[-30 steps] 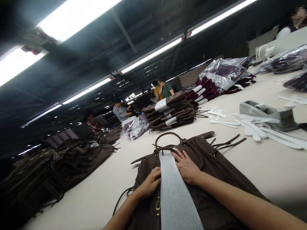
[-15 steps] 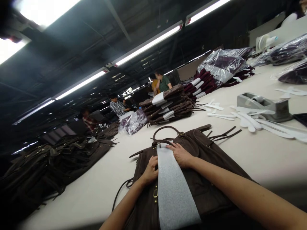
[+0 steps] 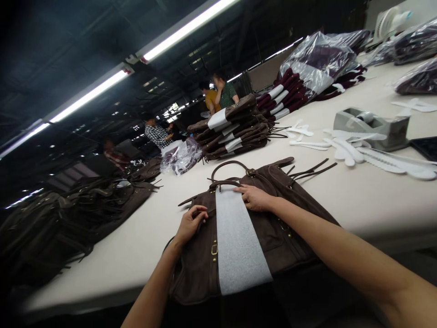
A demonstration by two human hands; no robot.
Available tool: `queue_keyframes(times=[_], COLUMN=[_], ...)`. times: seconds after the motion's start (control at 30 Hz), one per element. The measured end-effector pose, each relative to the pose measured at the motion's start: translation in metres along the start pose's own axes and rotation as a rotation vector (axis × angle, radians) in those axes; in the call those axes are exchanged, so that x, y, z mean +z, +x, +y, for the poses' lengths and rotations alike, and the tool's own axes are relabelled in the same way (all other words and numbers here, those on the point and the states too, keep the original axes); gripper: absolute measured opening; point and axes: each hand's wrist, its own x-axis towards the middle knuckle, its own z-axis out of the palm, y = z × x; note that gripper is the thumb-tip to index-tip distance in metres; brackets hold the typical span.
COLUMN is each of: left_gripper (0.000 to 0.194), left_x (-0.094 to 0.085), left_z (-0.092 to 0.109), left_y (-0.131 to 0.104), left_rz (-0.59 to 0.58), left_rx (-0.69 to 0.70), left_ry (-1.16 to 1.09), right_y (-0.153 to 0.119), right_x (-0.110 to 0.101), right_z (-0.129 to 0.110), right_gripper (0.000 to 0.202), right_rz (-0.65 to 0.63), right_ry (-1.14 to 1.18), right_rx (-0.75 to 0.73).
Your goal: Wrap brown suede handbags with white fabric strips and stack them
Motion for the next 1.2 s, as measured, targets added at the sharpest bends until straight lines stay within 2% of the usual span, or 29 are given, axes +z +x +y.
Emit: queue_keyframes(times=[0.13, 0.2, 0.27, 0.33, 0.37, 0.47, 0.57, 0.63, 0.67, 0.77, 0.83, 0.87, 0.93, 1.0, 1.2], left_gripper=[0.021, 0.017, 0.018, 0.025, 0.028, 0.039, 0.06, 0.067, 0.067, 0.063, 0.062, 0.062, 0.062, 0.06, 0.047], left_x=[-0.034, -0.05, -0.055, -0.046, -0.036, 0.01, 0.057, 0.077, 0.084, 0.09, 0.089, 0.088, 0.088, 0.087, 0.075], left_z=[-0.004, 0.002, 0.017, 0.037, 0.047, 0.071, 0.078, 0.073, 0.068, 0.052, 0.043, 0.039, 0.032, 0.025, 0.002], left_y=[-0.002, 0.0, 0.002, 0.006, 0.008, 0.011, 0.003, -0.005, -0.008, -0.008, -0.001, 0.004, 0.016, 0.03, 0.074], left_rz=[0.019, 0.08, 0.164, 0.176, 0.141, -0.044, -0.168, -0.158, -0.132, -0.064, -0.059, -0.056, -0.026, 0.028, 0.216], left_rx=[-0.074, -0.096, -0.088, -0.051, -0.025, 0.038, -0.013, -0.065, -0.069, -0.017, 0.02, 0.039, 0.082, 0.135, 0.29], left_ry=[0.096, 0.18, 0.255, 0.29, 0.286, 0.3, 0.409, 0.435, 0.426, 0.371, 0.337, 0.325, 0.313, 0.319, 0.436], right_y=[-0.013, -0.014, -0.008, 0.002, 0.008, 0.017, 0.008, -0.004, -0.011, -0.021, -0.017, -0.012, 0.003, 0.021, 0.069], right_x=[-0.023, -0.033, -0.042, -0.05, -0.053, -0.059, -0.061, -0.059, -0.055, -0.041, -0.032, -0.029, -0.025, -0.023, -0.006], right_z=[-0.004, -0.003, 0.002, 0.008, 0.01, 0.003, -0.025, -0.046, -0.052, -0.053, -0.042, -0.036, -0.028, -0.024, -0.01], right_gripper=[0.045, 0.05, 0.047, 0.04, 0.037, 0.029, 0.03, 0.031, 0.029, 0.031, 0.035, 0.034, 0.032, 0.03, 0.033], right_rz=[-0.026, 0.051, 0.188, 0.336, 0.39, 0.491, 0.539, 0.499, 0.434, 0.118, -0.037, -0.066, -0.05, 0.005, 0.233], right_ry=[0.006, 0.076, 0.117, 0.069, 0.015, -0.124, -0.149, -0.169, -0.184, -0.128, 0.148, 0.35, 0.71, 0.863, 0.694], right_rx=[0.101, 0.152, 0.203, 0.27, 0.298, 0.302, 0.216, 0.25, 0.309, 0.49, 0.607, 0.682, 0.832, 0.908, 0.998])
